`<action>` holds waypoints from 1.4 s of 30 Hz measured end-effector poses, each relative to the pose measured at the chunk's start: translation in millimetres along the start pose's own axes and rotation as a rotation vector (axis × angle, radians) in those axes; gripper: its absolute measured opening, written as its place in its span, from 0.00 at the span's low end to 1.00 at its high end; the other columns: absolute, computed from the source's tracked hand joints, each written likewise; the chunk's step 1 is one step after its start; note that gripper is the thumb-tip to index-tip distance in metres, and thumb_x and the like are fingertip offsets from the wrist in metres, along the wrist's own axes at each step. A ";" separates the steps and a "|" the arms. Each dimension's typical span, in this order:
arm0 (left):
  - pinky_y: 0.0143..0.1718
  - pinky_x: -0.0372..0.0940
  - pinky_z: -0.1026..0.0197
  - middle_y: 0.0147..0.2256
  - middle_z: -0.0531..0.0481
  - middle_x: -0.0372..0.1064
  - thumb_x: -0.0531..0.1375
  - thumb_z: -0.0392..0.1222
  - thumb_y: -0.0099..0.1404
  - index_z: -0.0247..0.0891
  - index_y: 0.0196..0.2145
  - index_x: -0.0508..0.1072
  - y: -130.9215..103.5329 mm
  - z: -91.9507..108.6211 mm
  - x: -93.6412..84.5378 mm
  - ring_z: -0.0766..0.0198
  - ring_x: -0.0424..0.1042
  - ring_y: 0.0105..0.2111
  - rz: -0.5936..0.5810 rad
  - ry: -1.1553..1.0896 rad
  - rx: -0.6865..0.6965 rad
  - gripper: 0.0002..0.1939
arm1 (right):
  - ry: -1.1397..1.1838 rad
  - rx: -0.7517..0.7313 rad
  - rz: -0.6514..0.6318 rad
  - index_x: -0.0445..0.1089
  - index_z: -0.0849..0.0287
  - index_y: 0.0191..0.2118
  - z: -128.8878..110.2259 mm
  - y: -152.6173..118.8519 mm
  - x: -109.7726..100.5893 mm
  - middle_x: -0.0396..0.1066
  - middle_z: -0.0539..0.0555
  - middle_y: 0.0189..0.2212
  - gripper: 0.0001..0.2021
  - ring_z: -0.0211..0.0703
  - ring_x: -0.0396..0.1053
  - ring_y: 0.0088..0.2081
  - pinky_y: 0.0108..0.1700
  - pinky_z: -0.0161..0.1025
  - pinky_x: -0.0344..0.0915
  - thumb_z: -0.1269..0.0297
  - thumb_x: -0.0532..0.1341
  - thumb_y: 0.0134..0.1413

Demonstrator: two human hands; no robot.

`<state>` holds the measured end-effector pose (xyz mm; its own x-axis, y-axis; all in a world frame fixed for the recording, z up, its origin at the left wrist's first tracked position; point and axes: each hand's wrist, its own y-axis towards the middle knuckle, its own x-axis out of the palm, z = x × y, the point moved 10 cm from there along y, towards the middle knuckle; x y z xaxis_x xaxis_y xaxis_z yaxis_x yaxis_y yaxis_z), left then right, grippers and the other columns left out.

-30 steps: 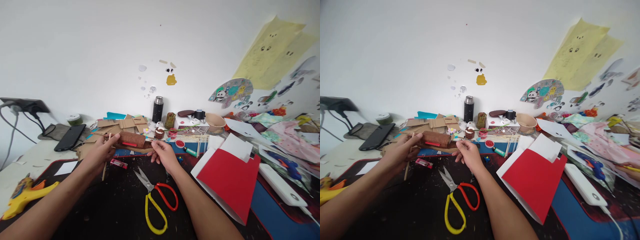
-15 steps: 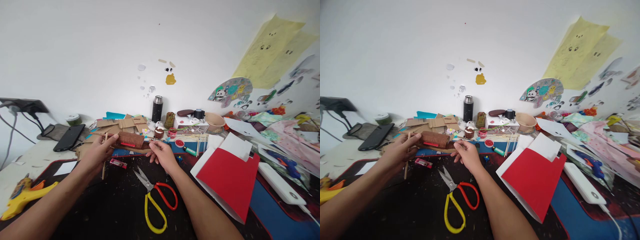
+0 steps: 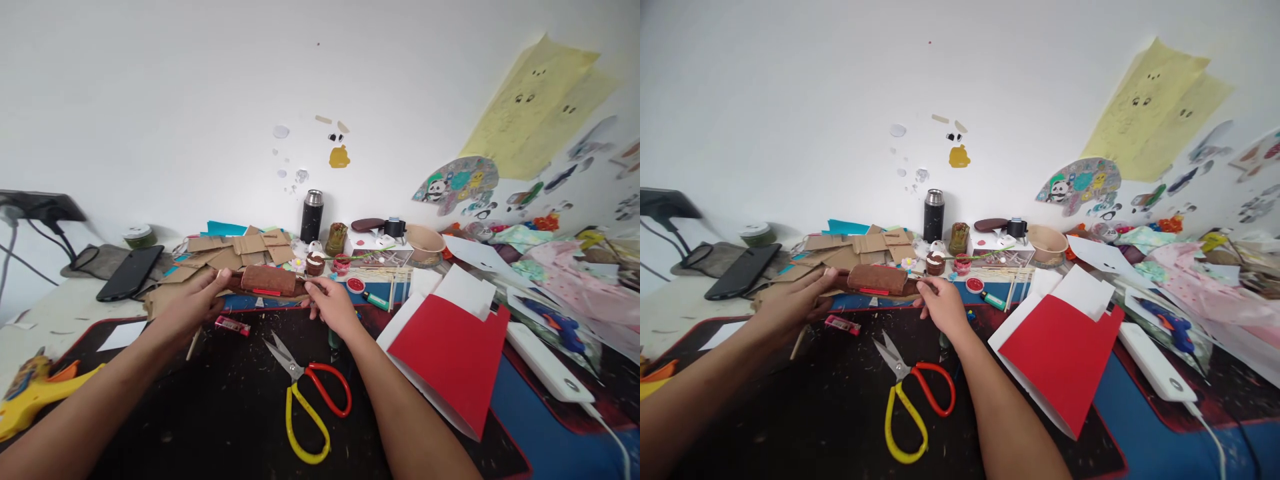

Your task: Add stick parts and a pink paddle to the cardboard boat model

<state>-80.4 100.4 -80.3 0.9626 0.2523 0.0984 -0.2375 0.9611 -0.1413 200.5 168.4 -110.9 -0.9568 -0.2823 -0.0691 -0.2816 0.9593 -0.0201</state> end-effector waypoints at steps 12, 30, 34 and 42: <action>0.36 0.72 0.55 0.36 0.44 0.87 0.76 0.69 0.48 0.43 0.34 0.85 16.1 12.7 11.4 0.45 0.81 0.38 -0.077 0.457 0.064 0.28 | -0.438 -0.045 0.141 0.83 0.55 0.49 -18.0 -1.5 -32.0 0.82 0.48 0.27 0.10 0.41 0.71 0.18 0.28 0.38 0.66 0.59 0.65 0.76; 0.47 0.73 0.50 0.38 0.45 0.89 0.61 0.73 0.55 0.46 0.34 0.85 40.8 -4.4 5.4 0.39 0.85 0.44 -0.159 0.912 0.137 0.29 | -0.813 -0.104 0.199 0.86 0.56 0.55 -27.1 -1.1 -36.3 0.90 0.58 0.44 0.11 0.54 0.86 0.47 0.50 0.42 0.73 0.62 0.65 0.79; 0.45 0.72 0.51 0.38 0.45 0.88 0.59 0.70 0.58 0.46 0.34 0.85 41.6 -6.9 1.4 0.39 0.84 0.43 -0.133 0.986 0.156 0.27 | -0.859 -0.097 0.185 0.86 0.55 0.56 -25.0 -0.9 -33.4 0.89 0.58 0.47 0.11 0.56 0.86 0.51 0.51 0.43 0.73 0.62 0.66 0.77; 0.45 0.72 0.52 0.43 0.43 0.89 0.56 0.67 0.64 0.45 0.40 0.86 38.9 -3.4 -5.7 0.41 0.85 0.46 -0.086 1.039 0.206 0.28 | -0.903 -0.063 0.144 0.84 0.55 0.59 -16.4 0.6 -30.0 0.89 0.56 0.39 0.13 0.54 0.86 0.43 0.47 0.42 0.73 0.63 0.65 0.77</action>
<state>-94.7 135.9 -89.8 0.5924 0.0563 -0.8037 -0.0870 0.9962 0.0056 227.8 177.4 -92.6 -0.5703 -0.0274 -0.8210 -0.1929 0.9760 0.1014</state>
